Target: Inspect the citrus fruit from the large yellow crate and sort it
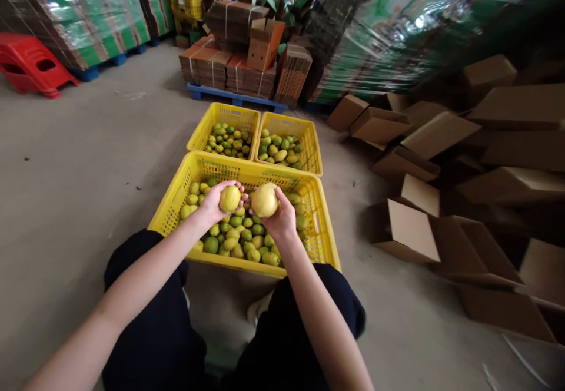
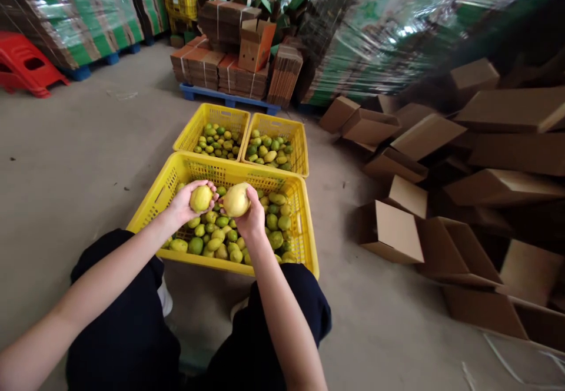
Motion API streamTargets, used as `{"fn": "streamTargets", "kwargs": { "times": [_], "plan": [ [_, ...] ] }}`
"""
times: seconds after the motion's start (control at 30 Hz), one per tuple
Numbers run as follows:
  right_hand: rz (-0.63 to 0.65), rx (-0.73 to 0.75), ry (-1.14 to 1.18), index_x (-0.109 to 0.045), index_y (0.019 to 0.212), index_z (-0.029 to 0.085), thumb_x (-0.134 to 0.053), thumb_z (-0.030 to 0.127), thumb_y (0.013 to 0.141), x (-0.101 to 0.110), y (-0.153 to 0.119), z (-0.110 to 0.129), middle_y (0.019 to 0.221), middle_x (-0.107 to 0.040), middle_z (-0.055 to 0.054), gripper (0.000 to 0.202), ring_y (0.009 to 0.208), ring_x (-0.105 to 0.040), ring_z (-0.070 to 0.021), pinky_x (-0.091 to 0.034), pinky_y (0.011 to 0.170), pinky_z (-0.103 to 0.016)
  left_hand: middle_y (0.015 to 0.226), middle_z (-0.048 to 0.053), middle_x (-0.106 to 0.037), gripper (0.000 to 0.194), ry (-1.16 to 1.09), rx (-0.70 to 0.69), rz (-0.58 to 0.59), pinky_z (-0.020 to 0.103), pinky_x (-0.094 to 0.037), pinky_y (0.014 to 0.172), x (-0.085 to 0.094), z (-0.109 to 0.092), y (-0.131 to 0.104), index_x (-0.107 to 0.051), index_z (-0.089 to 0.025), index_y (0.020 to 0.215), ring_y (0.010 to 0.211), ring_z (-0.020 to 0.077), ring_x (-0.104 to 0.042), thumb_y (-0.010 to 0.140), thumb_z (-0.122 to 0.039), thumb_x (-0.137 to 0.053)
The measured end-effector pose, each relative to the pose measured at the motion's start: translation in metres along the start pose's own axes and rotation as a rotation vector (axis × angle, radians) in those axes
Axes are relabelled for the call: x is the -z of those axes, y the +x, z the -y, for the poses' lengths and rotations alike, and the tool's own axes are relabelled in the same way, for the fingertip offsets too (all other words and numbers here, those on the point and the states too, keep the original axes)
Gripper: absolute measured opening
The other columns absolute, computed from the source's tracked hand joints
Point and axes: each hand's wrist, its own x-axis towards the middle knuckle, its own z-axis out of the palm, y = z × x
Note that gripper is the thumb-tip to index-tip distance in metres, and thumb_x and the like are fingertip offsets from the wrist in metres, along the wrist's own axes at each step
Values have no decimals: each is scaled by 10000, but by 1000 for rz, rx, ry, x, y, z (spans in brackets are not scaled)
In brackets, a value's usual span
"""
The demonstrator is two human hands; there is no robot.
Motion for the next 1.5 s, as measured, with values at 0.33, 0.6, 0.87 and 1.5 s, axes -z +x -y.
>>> {"fn": "streamTargets", "kwargs": {
  "times": [0.33, 0.6, 0.87, 1.5],
  "plan": [
    [-17, -54, 11, -604, 870, 208, -660, 483, 725, 13, 3, 4, 780, -698, -51, 315, 773, -709, -243, -596, 544, -314, 695, 59, -629, 152, -148, -4, -221, 261, -581, 516, 6, 6, 11, -567, -159, 823, 617, 165, -661, 898, -229, -454],
    [-129, -101, 39, -594, 915, 234, -750, 352, 658, 8, 4, -1, 808, -697, -20, 323, 709, -676, -213, -590, 530, -327, 761, 112, -667, 318, -98, 148, -107, 167, -468, 361, 5, 4, 8, -620, -106, 1012, 538, 135, -614, 955, -353, -429],
    [167, 272, -334, -486, 1238, 324, -825, 242, 573, -1, -4, 8, 997, -675, 16, 752, 898, -667, -221, -575, 796, -389, 1028, 24, -707, 448, 216, -342, 143, 201, -551, 668, 6, -3, 3, -661, -251, 1150, 775, 133, -668, 725, -162, -774],
    [80, 575, -458, -668, 1110, 237, -855, 306, 605, 2, -12, 11, 1147, -690, -54, 543, 1089, -628, -273, -511, 962, -453, 1056, 63, -671, 530, 550, -733, 248, 257, -526, 853, 11, -21, -14, -723, -206, 989, 999, 203, -619, 503, -67, -880]
  ]
}}
